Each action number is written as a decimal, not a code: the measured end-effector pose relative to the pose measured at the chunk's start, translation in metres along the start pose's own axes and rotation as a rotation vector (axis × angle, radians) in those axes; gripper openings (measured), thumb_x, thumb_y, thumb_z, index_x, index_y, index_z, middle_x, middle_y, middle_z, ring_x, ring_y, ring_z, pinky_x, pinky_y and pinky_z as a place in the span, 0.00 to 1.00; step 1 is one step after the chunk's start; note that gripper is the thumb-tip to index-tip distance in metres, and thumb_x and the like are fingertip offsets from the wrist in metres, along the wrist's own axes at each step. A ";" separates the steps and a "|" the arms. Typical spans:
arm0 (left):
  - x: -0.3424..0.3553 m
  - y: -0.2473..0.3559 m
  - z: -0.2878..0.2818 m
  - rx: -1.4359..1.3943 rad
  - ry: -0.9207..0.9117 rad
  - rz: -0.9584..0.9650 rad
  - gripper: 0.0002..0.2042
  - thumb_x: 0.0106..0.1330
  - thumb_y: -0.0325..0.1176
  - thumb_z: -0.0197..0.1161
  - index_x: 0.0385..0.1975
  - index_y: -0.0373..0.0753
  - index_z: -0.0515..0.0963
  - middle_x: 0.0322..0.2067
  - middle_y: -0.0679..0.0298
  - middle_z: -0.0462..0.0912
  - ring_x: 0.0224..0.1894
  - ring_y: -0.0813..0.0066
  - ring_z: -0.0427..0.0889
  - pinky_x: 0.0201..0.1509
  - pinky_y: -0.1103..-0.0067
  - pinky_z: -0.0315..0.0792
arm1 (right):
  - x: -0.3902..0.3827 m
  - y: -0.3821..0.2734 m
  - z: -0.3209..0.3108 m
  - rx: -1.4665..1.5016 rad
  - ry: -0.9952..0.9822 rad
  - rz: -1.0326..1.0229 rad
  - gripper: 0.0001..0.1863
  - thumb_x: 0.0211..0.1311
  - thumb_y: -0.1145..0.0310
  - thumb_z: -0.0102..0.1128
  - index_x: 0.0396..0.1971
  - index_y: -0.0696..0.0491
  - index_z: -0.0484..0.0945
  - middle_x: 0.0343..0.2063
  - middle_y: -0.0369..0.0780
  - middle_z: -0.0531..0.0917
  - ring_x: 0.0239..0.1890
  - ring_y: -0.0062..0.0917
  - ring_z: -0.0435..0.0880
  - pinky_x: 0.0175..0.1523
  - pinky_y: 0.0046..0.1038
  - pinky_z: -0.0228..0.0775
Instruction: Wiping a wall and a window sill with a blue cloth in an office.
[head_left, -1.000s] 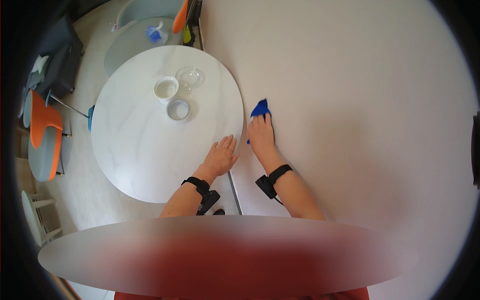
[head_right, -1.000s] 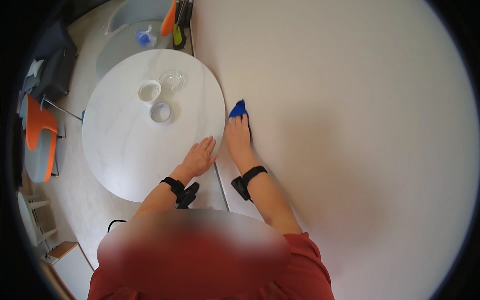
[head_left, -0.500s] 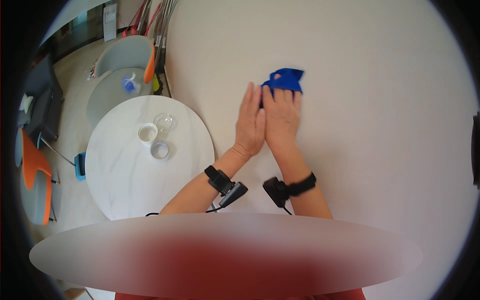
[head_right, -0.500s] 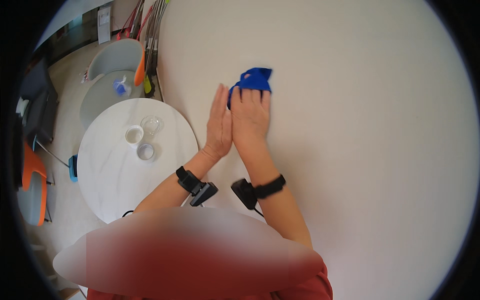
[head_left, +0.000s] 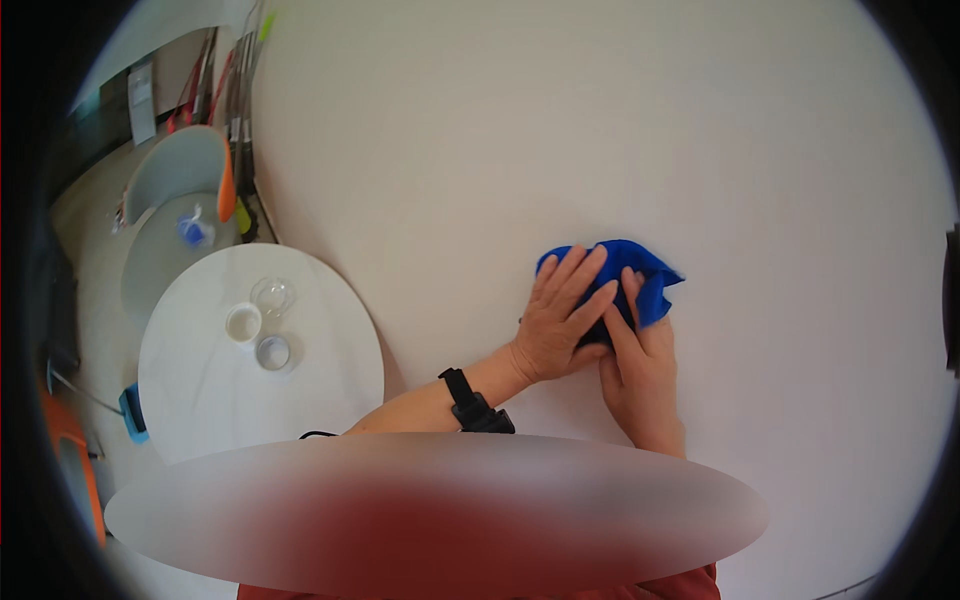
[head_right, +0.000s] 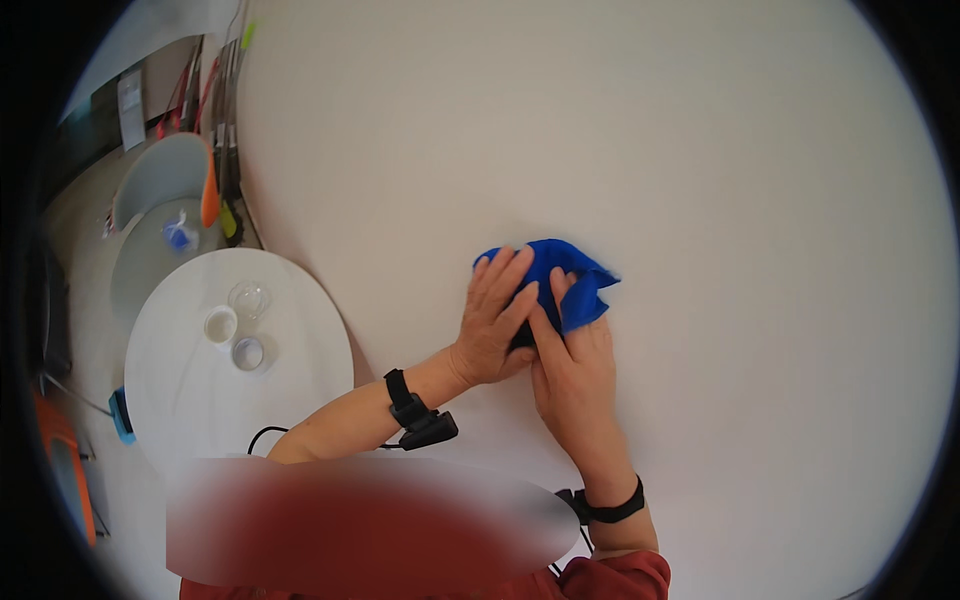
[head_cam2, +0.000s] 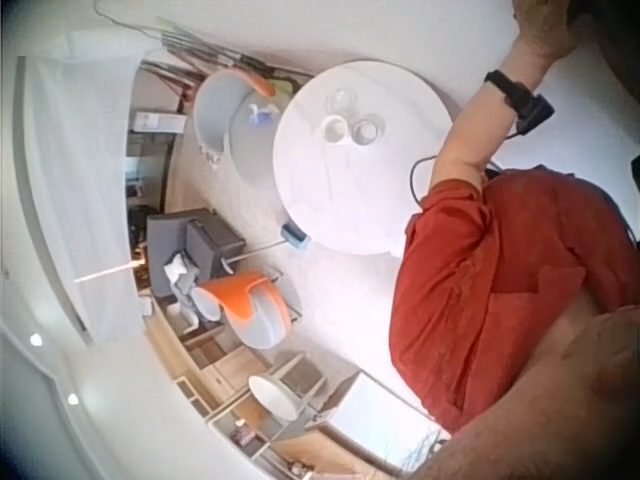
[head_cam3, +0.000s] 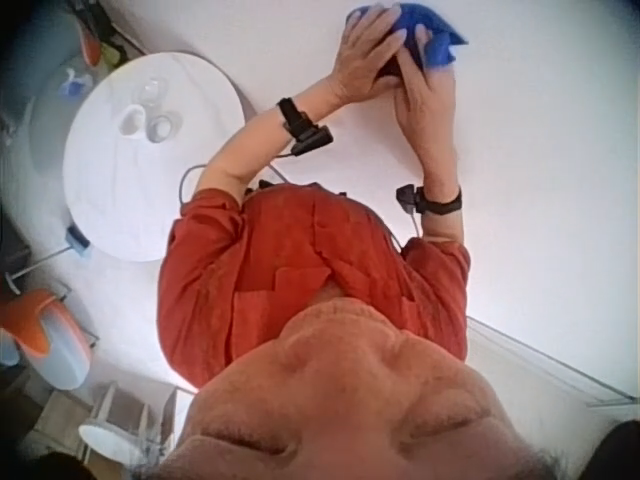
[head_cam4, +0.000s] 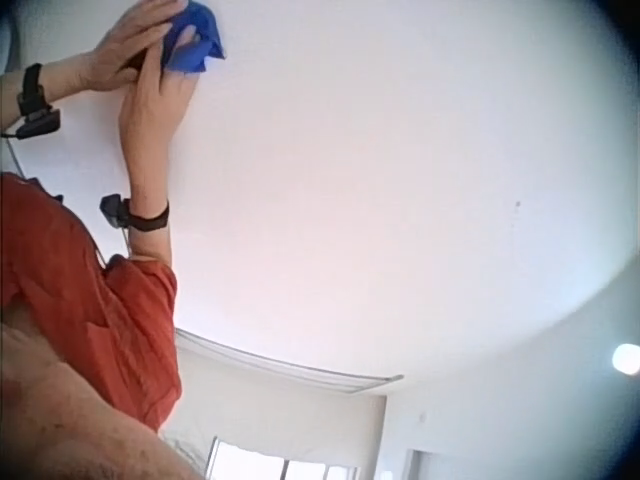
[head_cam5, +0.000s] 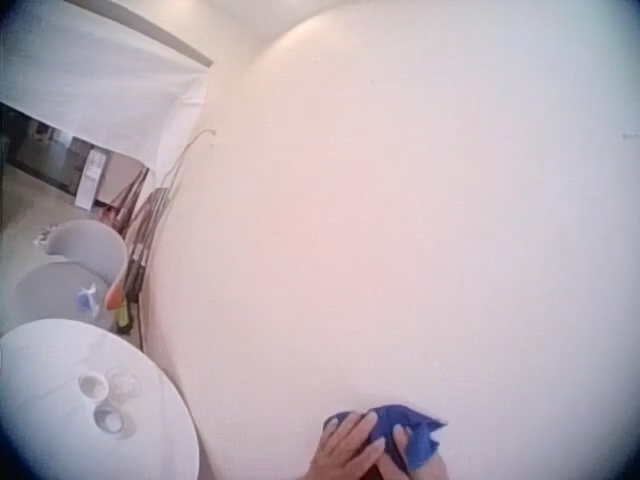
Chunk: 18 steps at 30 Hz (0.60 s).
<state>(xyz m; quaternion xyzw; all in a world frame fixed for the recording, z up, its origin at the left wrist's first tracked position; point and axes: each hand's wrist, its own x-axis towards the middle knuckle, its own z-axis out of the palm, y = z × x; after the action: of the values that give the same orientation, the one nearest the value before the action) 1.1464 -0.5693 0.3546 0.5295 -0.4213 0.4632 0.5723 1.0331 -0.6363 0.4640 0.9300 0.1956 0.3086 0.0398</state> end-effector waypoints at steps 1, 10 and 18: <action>0.001 -0.001 0.001 0.054 0.009 0.006 0.32 0.58 0.53 0.58 0.62 0.45 0.64 0.66 0.49 0.57 0.68 0.48 0.54 0.70 0.57 0.43 | -0.004 -0.005 -0.007 0.071 -0.007 0.098 0.24 0.50 0.83 0.55 0.52 0.62 0.72 0.63 0.53 0.61 0.62 0.46 0.66 0.61 0.40 0.62; 0.025 0.004 0.003 0.113 0.049 0.095 0.27 0.52 0.37 0.67 0.54 0.45 0.71 0.61 0.51 0.65 0.62 0.51 0.64 0.65 0.59 0.56 | -0.008 -0.004 -0.025 0.420 0.029 0.275 0.32 0.56 0.78 0.58 0.62 0.61 0.60 0.64 0.52 0.61 0.63 0.43 0.66 0.62 0.38 0.64; 0.033 0.000 0.001 -0.075 0.253 0.076 0.14 0.58 0.23 0.55 0.45 0.36 0.74 0.55 0.46 0.69 0.52 0.52 0.71 0.56 0.64 0.67 | -0.002 -0.010 -0.002 1.086 0.139 0.486 0.25 0.63 0.74 0.54 0.60 0.61 0.64 0.57 0.46 0.70 0.56 0.29 0.72 0.58 0.30 0.64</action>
<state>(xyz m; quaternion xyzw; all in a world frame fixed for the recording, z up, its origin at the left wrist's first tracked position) 1.1532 -0.5679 0.3870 0.4289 -0.3823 0.5316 0.6223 1.0277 -0.6279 0.4626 0.8131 0.1091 0.2247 -0.5258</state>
